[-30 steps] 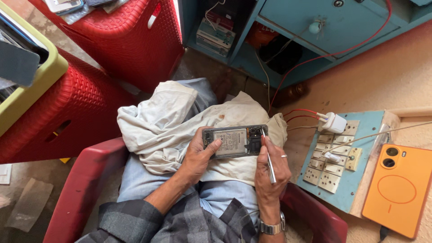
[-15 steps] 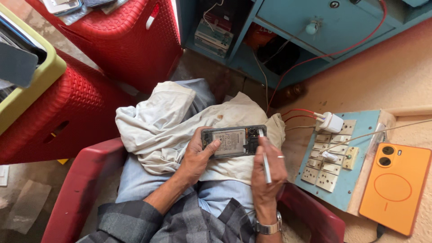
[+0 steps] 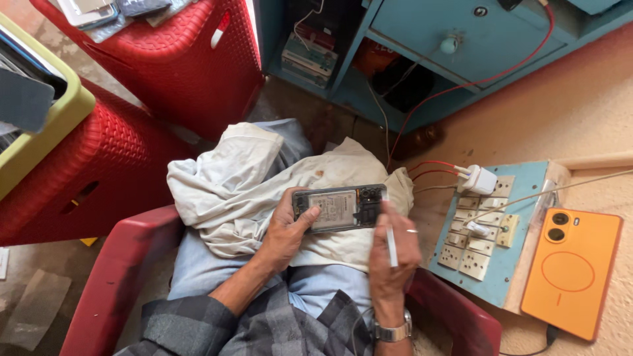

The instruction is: The person uses a small blue electric tool and a white pointed object to pry apart the casing and work on the internal battery of a mobile phone while sitting.

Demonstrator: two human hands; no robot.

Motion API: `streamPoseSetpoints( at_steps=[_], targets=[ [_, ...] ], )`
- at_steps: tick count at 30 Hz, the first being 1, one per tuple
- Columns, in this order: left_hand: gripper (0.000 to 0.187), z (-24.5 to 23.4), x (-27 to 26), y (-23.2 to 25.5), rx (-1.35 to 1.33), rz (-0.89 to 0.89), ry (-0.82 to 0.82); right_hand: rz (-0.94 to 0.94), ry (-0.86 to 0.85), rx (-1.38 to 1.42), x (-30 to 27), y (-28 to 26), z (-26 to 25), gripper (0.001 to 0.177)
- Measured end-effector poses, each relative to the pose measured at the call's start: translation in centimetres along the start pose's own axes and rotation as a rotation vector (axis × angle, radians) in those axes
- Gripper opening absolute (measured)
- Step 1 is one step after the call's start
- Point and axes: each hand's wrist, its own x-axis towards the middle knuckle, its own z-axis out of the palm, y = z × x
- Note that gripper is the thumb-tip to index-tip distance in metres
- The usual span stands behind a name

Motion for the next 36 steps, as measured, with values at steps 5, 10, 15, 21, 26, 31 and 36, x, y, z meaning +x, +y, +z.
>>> streamPoseSetpoints(
  at_steps=[5, 10, 15, 21, 26, 31, 36],
  targets=[
    [0.03, -0.1, 0.0, -0.5, -0.004, 0.002, 0.004, -0.102, -0.008, 0.117, -0.6, -0.4, -0.3, 0.027],
    [0.031, -0.1, 0.1, -0.3, 0.022, 0.067, 0.005, -0.119, -0.025, 0.131, -0.4, -0.5, -0.1, 0.024],
    [0.032, 0.0, 0.1, 0.0, 0.009, -0.003, 0.017, -0.042, 0.024, 0.08, 0.0, -0.5, -0.2, 0.025],
    [0.033, 0.1, 0.2, 0.0, 0.008, -0.002, 0.013, -0.022, 0.029, 0.11, 0.2, -0.7, -0.3, 0.025],
    [0.033, 0.1, 0.0, -0.2, -0.001, 0.005, 0.01, -0.112, -0.023, 0.166, 0.0, -1.1, -0.5, 0.028],
    [0.034, -0.1, 0.0, -0.7, -0.017, -0.022, 0.027, -0.095, -0.089, 0.241, -0.3, -1.6, -0.5, 0.025],
    [0.035, -0.1, 0.1, -0.5, 0.038, 0.034, 0.017, -0.017, -0.002, 0.126, 0.7, -1.0, -0.6, 0.025]
  ],
)
